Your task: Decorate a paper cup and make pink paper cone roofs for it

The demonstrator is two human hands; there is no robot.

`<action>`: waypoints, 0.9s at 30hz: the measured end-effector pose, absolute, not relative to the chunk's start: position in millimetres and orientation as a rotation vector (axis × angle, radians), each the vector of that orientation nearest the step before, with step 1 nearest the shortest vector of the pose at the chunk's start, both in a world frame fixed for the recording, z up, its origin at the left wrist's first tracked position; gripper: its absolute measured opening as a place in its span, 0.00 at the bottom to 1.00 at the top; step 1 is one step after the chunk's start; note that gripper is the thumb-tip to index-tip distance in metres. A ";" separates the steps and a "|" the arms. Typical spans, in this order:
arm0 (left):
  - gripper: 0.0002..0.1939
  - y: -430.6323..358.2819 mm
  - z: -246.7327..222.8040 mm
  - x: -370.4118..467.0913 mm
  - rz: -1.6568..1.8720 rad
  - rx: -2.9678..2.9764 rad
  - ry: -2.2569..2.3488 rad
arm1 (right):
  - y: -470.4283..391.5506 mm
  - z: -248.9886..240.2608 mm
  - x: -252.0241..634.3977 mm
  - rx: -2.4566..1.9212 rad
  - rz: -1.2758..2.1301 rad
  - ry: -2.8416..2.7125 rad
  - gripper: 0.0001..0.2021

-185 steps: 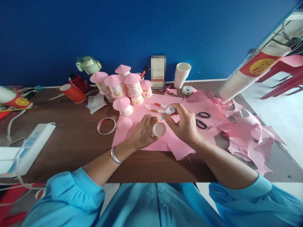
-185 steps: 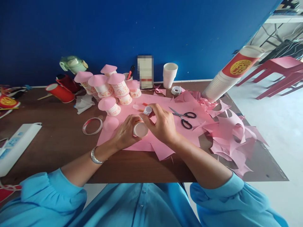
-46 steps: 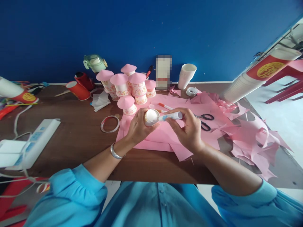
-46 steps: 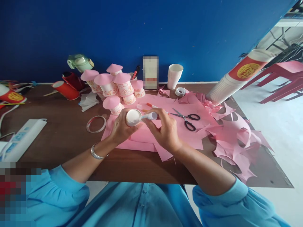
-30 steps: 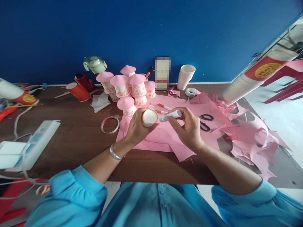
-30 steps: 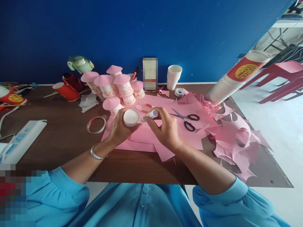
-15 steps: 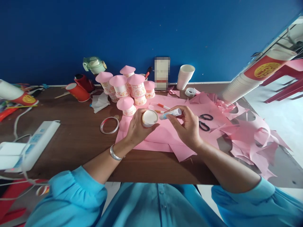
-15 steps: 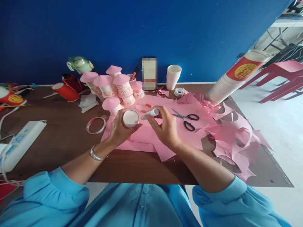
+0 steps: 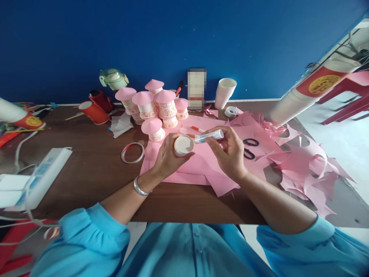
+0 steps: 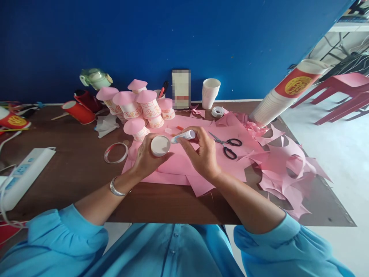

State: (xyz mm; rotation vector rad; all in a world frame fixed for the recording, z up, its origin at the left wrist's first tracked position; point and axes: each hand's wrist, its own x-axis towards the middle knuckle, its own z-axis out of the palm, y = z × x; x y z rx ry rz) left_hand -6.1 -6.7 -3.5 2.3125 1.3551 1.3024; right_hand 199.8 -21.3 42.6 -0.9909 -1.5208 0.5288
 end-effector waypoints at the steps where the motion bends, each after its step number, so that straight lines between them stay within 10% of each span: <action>1: 0.31 -6.5 -3.9 -6.0 1.308 2.316 1.337 | -22.2 43.0 199.3 -0.978 0.540 -1.530 0.05; 27: 0.37 -6.0 -4.4 -8.2 1.171 2.229 1.121 | -3.6 36.9 206.7 -0.998 0.690 -1.449 0.07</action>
